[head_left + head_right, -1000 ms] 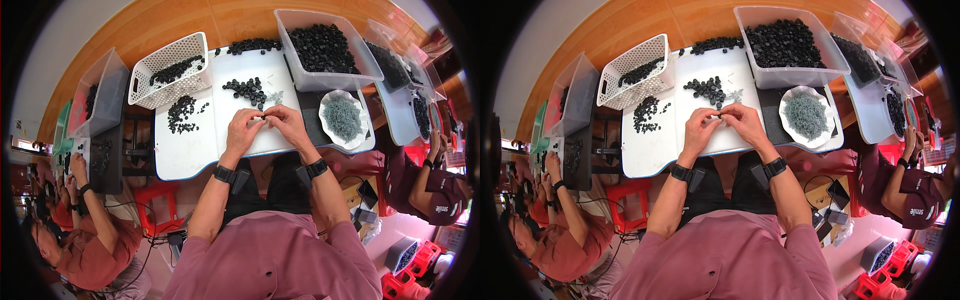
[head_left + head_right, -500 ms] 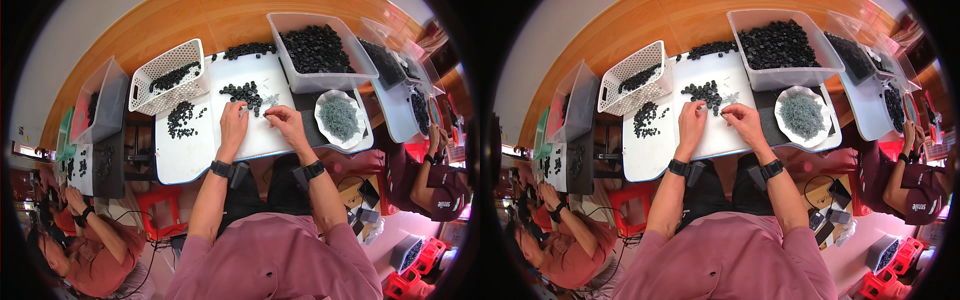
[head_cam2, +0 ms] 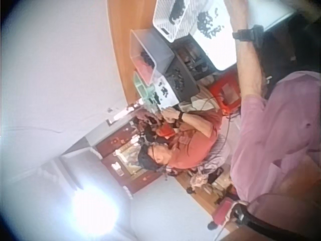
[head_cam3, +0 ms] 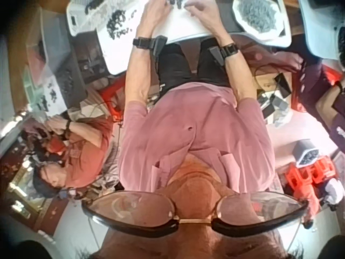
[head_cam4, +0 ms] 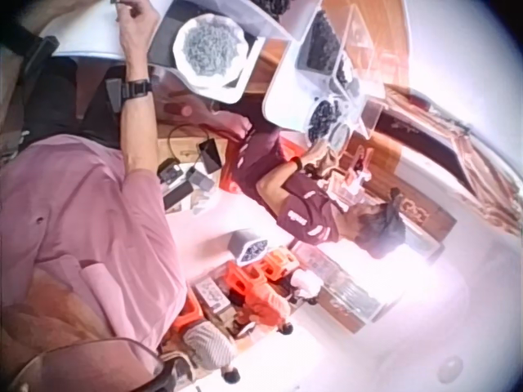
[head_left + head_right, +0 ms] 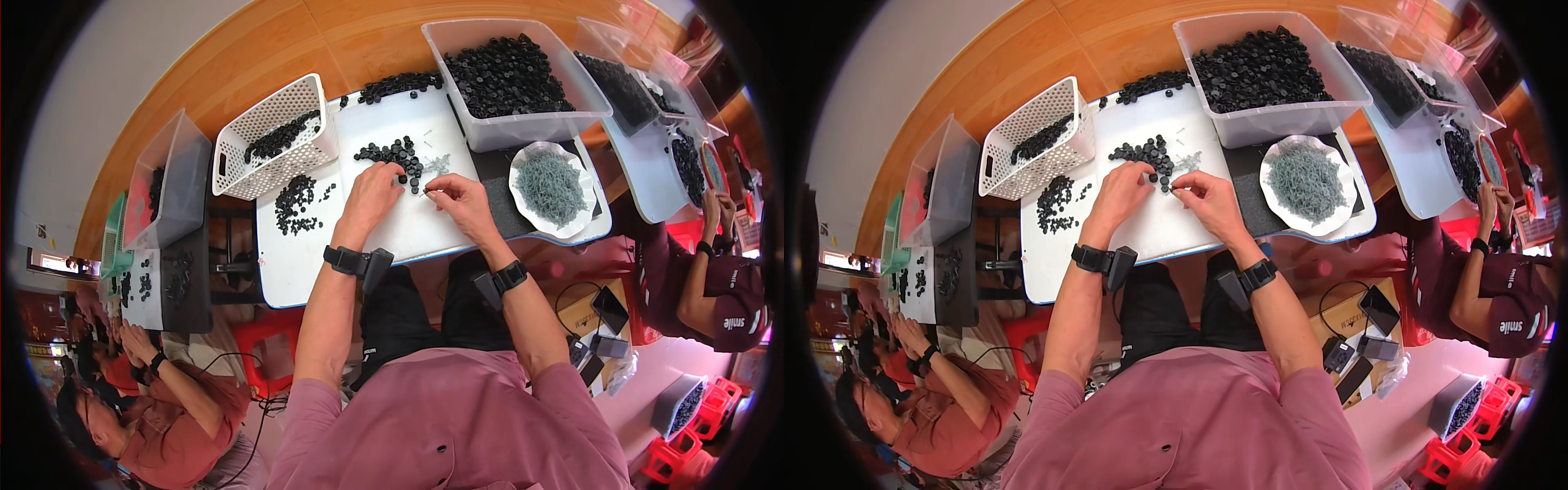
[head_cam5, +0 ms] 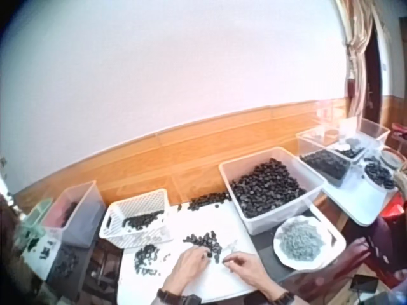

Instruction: The person inserts small metal pins into black plastic plugs by hand at a workstation.

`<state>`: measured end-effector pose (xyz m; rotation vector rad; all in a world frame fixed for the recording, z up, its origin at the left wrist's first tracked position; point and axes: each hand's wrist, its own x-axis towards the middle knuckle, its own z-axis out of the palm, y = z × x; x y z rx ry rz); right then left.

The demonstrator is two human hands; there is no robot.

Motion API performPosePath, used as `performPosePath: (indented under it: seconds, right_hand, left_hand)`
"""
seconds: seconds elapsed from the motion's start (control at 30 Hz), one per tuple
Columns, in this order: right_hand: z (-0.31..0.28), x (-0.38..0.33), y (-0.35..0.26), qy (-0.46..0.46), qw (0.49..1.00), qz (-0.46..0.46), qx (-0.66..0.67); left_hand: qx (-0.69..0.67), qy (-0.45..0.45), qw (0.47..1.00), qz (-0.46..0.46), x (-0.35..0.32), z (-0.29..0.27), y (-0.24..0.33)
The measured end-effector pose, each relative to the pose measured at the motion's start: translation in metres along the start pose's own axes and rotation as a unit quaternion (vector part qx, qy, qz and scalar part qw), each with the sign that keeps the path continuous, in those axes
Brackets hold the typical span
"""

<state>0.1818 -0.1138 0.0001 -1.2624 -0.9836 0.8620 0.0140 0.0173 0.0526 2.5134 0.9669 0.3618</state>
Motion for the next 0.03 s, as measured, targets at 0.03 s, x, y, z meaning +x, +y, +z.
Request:
performPosePath:
  seconds: [0.03]
  right_hand:
    - [-0.0011,-0.0002,0.0,-0.001,1.0,0.003,-0.006]
  left_hand:
    - [-0.006,-0.011,1.0,-0.013,0.002,-0.0001,0.0009]
